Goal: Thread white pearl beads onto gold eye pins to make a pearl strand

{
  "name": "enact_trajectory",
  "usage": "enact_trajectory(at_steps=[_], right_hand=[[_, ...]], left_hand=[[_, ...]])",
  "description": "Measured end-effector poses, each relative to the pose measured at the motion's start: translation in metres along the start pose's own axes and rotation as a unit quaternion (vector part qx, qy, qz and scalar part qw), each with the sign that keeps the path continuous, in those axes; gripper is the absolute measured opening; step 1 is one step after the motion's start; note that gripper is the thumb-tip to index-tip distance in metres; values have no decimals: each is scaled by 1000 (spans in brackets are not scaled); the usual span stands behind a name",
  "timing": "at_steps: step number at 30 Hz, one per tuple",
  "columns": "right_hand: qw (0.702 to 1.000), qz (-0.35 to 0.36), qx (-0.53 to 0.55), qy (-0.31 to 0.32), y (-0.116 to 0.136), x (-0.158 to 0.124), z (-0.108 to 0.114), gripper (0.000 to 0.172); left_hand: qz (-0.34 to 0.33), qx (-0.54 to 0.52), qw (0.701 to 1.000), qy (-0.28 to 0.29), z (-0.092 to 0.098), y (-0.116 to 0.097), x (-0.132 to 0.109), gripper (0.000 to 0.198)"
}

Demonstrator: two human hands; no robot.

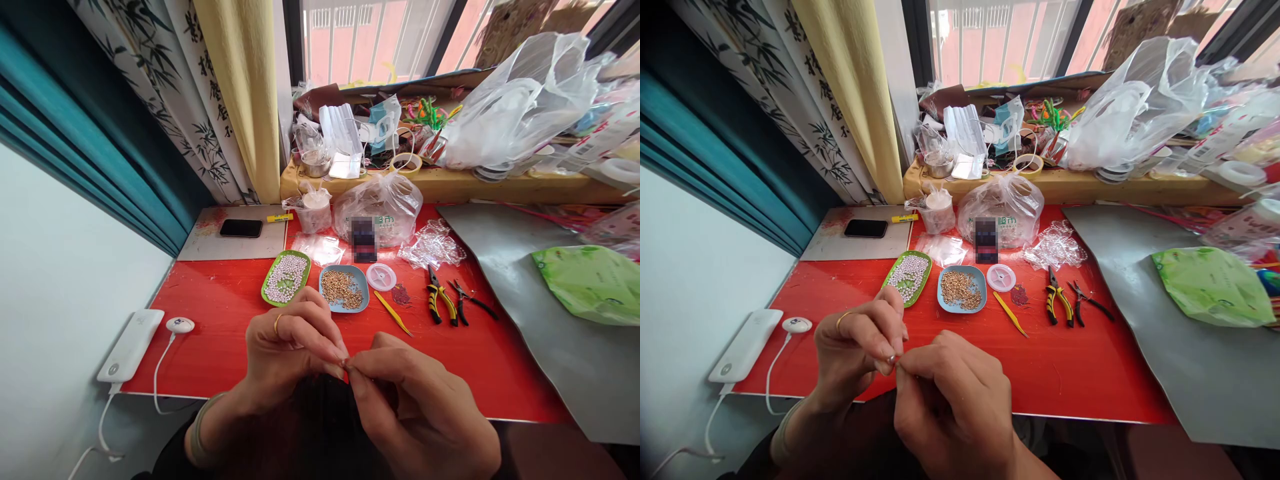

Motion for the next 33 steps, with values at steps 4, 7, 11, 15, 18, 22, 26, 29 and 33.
enact_trajectory(at_steps=[4,7,11,15,18,22,26,29,33], right_hand=[[1000,-7,12,9,-1,2,-1,20],[1000,-5,12,8,1,1,1,20],[1000,-2,16,-1,4,0,4,21],[999,-7,39,25,-1,0,2,17],[996,-35,65,59,-6,1,2,14],[987,-97,89,96,-11,4,4,20],[978,-143,87,128,-13,5,3,22],[973,-163,78,144,-16,3,0,17],[975,-150,66,151,-17,3,-2,16]], left_hand=[[-2,-3,1000,-6,-1,-1,-1,4],[-4,4,1000,-8,-2,-2,-1,3],[-22,18,1000,11,-3,-6,-1,3],[-8,22,999,31,-3,-8,0,5],[18,25,998,54,-2,-7,2,6],[38,27,997,58,3,-4,5,5],[30,53,996,70,7,-5,8,10],[23,77,992,94,8,-7,10,8],[19,95,987,125,7,-10,10,6]])
Point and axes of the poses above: each hand's wrist, its own x-axis towards the middle knuckle, its own z-axis out of the back of the hand, y = z × x, the point moved 5 cm from there along x, towards the middle knuckle, and after that the axes turned 12 degrees about -y, right-handed, at the moved point
